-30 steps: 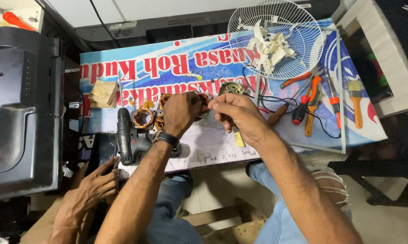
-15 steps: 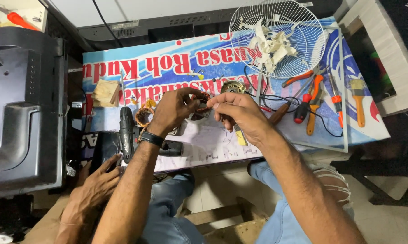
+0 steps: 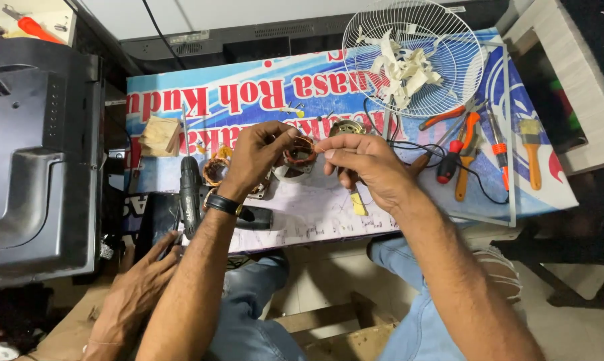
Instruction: Repairing and inspecting electric motor stators at a workbench using manual tools and a brush.
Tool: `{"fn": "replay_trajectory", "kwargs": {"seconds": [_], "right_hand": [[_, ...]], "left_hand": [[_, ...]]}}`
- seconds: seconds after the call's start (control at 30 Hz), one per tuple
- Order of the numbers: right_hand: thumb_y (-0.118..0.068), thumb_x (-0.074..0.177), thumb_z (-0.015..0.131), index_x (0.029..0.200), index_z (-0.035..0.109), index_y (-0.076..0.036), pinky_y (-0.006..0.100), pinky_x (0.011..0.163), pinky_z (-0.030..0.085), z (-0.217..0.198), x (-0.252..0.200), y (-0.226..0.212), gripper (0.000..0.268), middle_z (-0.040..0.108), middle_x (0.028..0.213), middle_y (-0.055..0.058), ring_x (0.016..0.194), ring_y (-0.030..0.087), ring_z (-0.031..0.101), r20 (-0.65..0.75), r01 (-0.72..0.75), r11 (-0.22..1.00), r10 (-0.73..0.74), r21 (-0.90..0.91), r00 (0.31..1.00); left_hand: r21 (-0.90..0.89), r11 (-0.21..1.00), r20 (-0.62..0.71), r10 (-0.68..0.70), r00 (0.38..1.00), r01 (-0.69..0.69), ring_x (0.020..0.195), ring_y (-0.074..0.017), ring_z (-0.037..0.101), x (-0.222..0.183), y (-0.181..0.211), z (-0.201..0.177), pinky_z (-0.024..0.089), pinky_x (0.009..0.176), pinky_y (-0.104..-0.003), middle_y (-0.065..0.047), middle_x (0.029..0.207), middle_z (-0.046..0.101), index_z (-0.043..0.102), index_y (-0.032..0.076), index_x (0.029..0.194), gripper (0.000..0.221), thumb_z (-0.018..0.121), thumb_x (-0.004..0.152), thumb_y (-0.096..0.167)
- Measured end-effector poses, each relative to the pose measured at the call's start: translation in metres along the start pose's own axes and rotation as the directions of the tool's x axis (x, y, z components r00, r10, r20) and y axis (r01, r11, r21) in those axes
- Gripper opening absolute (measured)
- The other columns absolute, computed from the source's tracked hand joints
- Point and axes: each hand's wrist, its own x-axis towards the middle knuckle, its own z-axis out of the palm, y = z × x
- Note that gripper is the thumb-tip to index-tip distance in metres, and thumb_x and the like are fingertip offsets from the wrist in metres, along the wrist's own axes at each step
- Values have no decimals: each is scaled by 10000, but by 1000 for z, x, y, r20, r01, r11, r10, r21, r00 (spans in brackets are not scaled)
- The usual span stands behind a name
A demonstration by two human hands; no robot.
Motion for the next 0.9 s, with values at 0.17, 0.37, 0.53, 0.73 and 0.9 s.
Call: {"fn": "replay_trajectory", "kwargs": {"seconds": [0.17, 0.37, 0.53, 0.73, 0.9], "right_hand": [[-109, 858, 726, 1113, 697, 57, 219, 381, 429, -2, -2, -6, 306, 701, 724, 158, 437, 108, 587, -32, 19, 997, -21, -75, 999], [-101, 834, 757, 1023, 752, -12, 206, 424, 474, -7, 5, 4, 209, 719, 794, 138, 529, 126, 648, -63, 84, 935, -112, -344, 992], [-204, 803, 828, 992, 819, -184, 268, 687, 599, -21, 25, 29, 190, 663, 1039, 71, 836, 206, 754, -116, 120, 752, -254, -649, 960], [-237, 877, 740, 973, 779, -254, 313, 691, 567, -12, 39, 34, 105, 679, 839, -2, 801, 206, 702, -151, 100, 521, -418, -848, 896], [-149, 894, 722, 977, 753, -150, 264, 609, 573, -2, 45, 37, 89, 746, 775, 16, 613, 133, 730, -149, 169, 697, -371, -697, 917]], "left_hand": [[-49, 998, -51, 38, 998, -41, 519, -141, 644, 6, -14, -5, 528, 544, -262, -116, 702, 673, 792, 53, 989, 160, 746, 983, 206], [-89, 996, -52, -2, 999, -2, 573, -183, 708, -3, 10, -2, 570, 534, -262, -124, 708, 673, 787, 40, 990, 181, 749, 974, 216], [-38, 996, -19, -84, 996, 84, 553, -147, 697, -6, 12, -5, 550, 513, -228, -94, 615, 697, 775, 84, 922, 186, 738, 973, 258], [-39, 998, -1, -57, 998, 56, 527, -156, 682, -6, 7, -7, 552, 483, -223, -131, 612, 693, 750, 52, 824, 199, 758, 953, 203], [-35, 999, 17, -17, 1000, 17, 509, -141, 666, -10, 16, -9, 537, 476, -220, -125, 575, 678, 741, 49, 783, 227, 759, 952, 201]]}}
